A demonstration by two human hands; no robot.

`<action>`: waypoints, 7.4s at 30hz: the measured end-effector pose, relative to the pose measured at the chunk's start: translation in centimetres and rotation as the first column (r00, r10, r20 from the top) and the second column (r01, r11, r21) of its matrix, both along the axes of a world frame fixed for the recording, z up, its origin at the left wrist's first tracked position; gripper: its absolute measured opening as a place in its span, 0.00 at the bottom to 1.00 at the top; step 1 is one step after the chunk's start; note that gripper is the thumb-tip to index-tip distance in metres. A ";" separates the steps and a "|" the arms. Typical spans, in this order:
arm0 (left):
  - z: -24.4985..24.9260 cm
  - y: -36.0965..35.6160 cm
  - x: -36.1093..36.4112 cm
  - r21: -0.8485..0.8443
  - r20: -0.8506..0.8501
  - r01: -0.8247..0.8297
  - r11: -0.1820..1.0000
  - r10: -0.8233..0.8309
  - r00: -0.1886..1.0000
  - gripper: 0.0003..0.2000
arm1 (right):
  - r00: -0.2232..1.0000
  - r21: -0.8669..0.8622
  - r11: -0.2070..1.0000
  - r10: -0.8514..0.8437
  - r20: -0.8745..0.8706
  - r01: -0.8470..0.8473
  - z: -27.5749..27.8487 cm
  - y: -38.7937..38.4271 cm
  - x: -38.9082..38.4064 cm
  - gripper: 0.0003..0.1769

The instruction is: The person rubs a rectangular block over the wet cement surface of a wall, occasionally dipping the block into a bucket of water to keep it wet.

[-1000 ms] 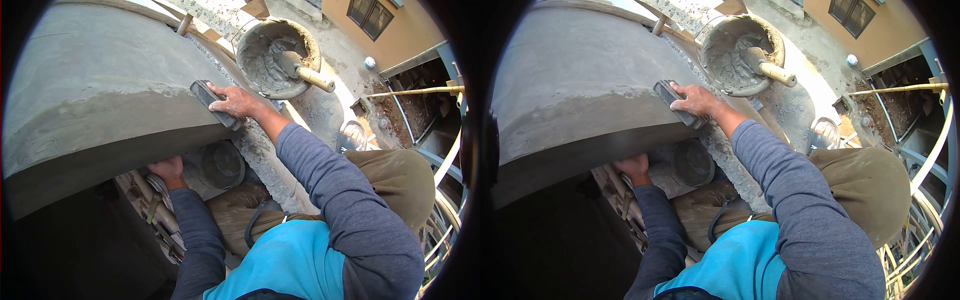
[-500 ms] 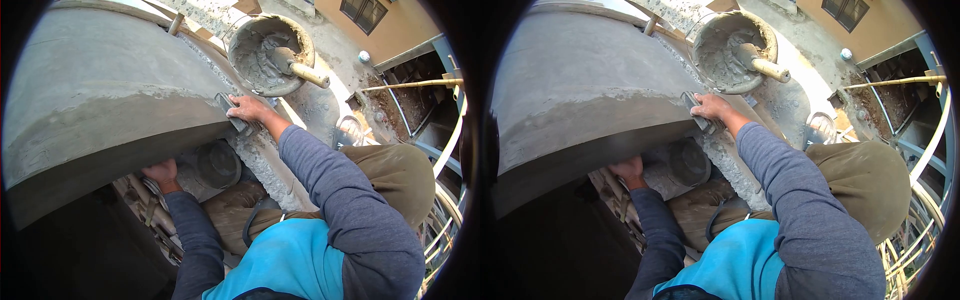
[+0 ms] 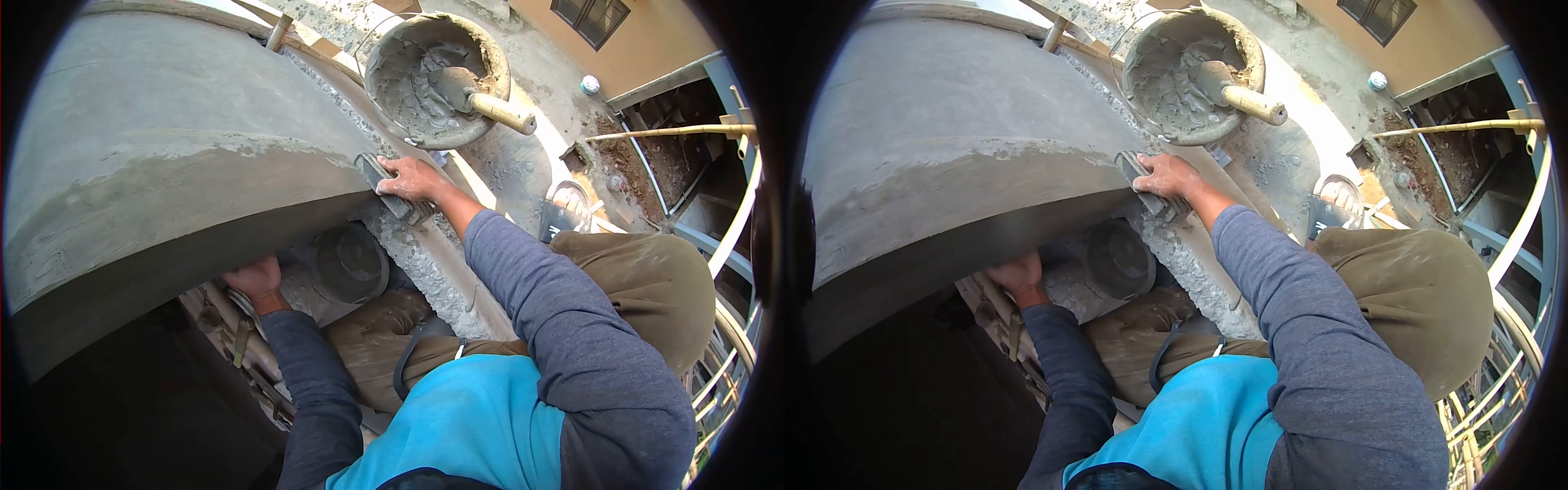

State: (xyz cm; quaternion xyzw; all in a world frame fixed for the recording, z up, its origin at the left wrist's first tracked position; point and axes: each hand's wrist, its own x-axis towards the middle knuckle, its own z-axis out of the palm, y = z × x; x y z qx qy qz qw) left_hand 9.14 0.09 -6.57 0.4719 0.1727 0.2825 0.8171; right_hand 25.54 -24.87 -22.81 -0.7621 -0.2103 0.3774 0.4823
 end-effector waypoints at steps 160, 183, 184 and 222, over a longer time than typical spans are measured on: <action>-0.6 1.4 -0.1 -0.033 0.053 -0.020 0.999 0.022 0.998 0.29 | 0.887 0.618 0.760 0.128 -0.444 0.200 12.1 1.2 3.2 0.34; -0.6 1.1 -0.4 -0.020 -0.027 -0.109 0.994 0.108 0.994 0.30 | 0.780 -0.043 0.902 -0.394 -0.486 0.429 6.9 -3.4 13.8 0.20; -0.6 1.1 -0.3 -0.016 -0.030 -0.121 0.993 0.120 0.992 0.30 | 0.737 -0.049 0.881 -0.423 -0.527 0.470 6.6 -3.1 13.8 0.20; 0.0 0.9 0.6 -0.002 0.038 -0.094 0.996 0.094 0.995 0.28 | 0.959 0.484 0.840 -0.138 -0.249 0.246 4.7 -0.8 1.2 0.34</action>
